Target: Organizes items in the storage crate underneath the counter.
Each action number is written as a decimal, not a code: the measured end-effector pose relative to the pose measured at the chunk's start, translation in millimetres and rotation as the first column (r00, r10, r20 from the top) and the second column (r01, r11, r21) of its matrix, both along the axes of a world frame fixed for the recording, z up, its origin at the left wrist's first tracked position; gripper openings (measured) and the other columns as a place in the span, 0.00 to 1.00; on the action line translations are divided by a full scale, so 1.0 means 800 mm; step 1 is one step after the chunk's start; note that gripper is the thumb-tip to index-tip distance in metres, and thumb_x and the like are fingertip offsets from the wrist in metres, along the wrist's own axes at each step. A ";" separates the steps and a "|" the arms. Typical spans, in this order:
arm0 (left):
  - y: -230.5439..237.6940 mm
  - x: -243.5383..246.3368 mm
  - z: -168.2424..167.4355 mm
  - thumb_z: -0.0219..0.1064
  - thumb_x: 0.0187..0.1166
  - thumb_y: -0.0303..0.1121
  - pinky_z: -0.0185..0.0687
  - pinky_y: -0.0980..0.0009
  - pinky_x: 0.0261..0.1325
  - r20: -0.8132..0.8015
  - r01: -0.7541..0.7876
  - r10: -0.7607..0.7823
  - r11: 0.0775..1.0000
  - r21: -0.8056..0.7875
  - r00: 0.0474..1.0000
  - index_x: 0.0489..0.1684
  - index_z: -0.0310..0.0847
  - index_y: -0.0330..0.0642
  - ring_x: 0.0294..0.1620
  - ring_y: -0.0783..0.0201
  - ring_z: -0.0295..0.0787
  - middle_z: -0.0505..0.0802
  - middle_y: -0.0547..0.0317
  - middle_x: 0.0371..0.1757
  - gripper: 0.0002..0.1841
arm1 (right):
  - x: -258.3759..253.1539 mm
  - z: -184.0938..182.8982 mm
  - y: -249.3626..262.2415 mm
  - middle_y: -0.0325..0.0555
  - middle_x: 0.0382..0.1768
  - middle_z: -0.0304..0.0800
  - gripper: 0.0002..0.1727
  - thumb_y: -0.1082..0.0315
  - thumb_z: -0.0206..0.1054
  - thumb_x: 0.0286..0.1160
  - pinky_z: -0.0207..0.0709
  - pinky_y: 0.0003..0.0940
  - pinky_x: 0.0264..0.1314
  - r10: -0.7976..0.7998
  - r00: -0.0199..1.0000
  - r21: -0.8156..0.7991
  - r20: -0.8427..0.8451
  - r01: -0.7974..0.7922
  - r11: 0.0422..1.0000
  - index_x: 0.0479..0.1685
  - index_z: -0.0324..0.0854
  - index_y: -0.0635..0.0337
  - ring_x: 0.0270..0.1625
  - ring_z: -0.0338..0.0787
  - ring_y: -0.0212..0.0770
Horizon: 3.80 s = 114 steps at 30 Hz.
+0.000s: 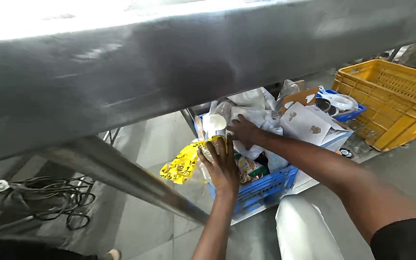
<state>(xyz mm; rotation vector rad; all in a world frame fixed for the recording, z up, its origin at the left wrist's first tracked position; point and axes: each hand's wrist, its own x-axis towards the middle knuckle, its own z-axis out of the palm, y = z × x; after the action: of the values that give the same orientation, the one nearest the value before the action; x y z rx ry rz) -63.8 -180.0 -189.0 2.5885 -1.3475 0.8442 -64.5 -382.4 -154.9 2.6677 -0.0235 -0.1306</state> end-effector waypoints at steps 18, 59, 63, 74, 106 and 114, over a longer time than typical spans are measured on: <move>0.010 -0.004 0.003 0.69 0.76 0.36 0.36 0.25 0.86 -0.048 -0.015 0.014 1.000 -0.011 0.999 0.95 0.54 0.56 0.92 0.32 0.49 0.62 0.51 0.93 0.43 | 0.012 -0.011 0.021 0.51 0.77 0.77 0.37 0.47 0.85 0.48 0.50 0.69 0.85 0.032 0.977 0.028 0.211 -0.039 0.999 0.63 0.86 0.54 0.79 0.72 0.61; -0.009 -0.034 -0.036 0.77 0.67 0.30 0.52 0.39 0.88 0.129 0.484 -0.467 0.840 -0.244 0.875 0.92 0.61 0.51 0.87 0.48 0.68 0.73 0.47 0.87 0.45 | -0.108 0.027 0.000 0.61 0.62 0.90 0.19 0.75 0.69 0.75 0.75 0.52 0.77 -0.116 0.975 0.800 0.190 -0.085 0.594 0.65 0.85 0.69 0.67 0.88 0.54; -0.009 0.002 -0.014 0.73 0.70 0.36 0.47 0.38 0.90 -0.011 0.470 -0.495 0.831 -0.296 0.869 0.92 0.57 0.42 0.87 0.47 0.67 0.73 0.46 0.86 0.44 | -0.176 -0.018 0.035 0.43 0.75 0.83 0.19 0.52 0.64 0.84 0.68 0.50 0.86 -0.100 0.964 0.599 0.247 -0.071 0.798 0.65 0.87 0.50 0.81 0.77 0.45; -0.010 0.012 -0.029 0.75 0.65 0.48 0.36 0.33 0.92 -0.145 0.297 -0.461 0.750 -0.591 0.875 0.94 0.49 0.41 0.96 0.34 0.33 0.56 0.43 0.95 0.53 | -0.271 -0.058 0.029 0.50 0.75 0.83 0.35 0.34 0.56 0.80 0.66 0.59 0.82 -0.469 0.599 0.377 0.649 0.282 0.882 0.68 0.84 0.55 0.80 0.77 0.56; -0.005 -0.014 0.012 0.79 0.60 0.60 0.80 0.38 0.63 -0.606 0.374 -0.419 0.904 -0.207 0.676 0.97 0.43 0.50 0.61 0.39 0.88 0.89 0.38 0.62 0.62 | -0.168 0.006 0.103 0.51 0.79 0.77 0.41 0.40 0.57 0.86 0.77 0.58 0.74 -0.347 0.865 0.640 0.363 0.040 0.768 0.95 0.53 0.46 0.73 0.85 0.52; -0.033 0.044 -0.026 0.86 0.59 0.46 0.86 0.46 0.63 -0.804 0.339 -0.513 0.845 -0.413 0.299 0.98 0.32 0.51 0.52 0.52 0.94 0.95 0.45 0.52 0.67 | -0.131 -0.023 0.105 0.56 0.58 0.89 0.44 0.29 0.48 0.82 0.76 0.59 0.68 -0.436 0.822 0.529 0.366 0.202 0.824 0.95 0.55 0.40 0.63 0.85 0.60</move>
<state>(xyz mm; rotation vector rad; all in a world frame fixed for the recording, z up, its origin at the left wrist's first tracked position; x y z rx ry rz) -28.8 -206.2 -209.9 1.7725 -1.3308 -0.5133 -169.1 -298.7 -173.4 3.0833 -0.7074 0.4801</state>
